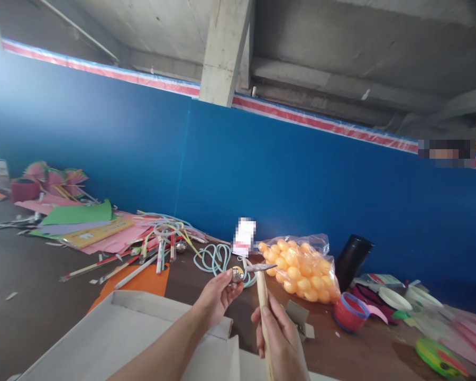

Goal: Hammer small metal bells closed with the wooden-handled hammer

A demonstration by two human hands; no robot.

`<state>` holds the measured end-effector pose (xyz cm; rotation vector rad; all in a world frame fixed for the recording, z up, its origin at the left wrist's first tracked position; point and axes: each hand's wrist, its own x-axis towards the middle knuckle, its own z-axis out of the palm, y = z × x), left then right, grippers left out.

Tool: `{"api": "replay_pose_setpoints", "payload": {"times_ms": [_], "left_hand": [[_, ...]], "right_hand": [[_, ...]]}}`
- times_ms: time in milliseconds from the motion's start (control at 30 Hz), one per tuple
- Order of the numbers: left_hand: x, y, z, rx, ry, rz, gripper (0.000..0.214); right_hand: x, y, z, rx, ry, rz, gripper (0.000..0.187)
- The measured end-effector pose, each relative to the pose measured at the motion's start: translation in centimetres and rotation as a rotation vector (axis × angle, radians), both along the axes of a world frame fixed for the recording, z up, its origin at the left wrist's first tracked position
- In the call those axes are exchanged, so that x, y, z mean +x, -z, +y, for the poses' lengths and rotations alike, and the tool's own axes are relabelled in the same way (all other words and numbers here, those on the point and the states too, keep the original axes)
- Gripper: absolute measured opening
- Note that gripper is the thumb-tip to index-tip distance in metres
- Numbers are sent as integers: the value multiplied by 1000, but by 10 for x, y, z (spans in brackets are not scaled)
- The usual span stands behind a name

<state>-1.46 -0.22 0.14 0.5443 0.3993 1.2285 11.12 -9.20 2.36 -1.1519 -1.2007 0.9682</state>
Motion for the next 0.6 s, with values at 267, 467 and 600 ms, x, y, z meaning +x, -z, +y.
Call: {"api": "replay_pose_setpoints", "payload": {"times_ms": [267, 467, 600], "left_hand": [[1, 0, 0, -1, 6, 67, 23], [1, 1, 0, 16, 11, 77, 20], [1, 2, 1, 4, -2, 77, 17]], "right_hand": [[5, 17, 9, -107, -19, -44, 46], [5, 10, 7, -60, 2, -11, 42], [2, 7, 7, 1, 24, 29, 47]]}}
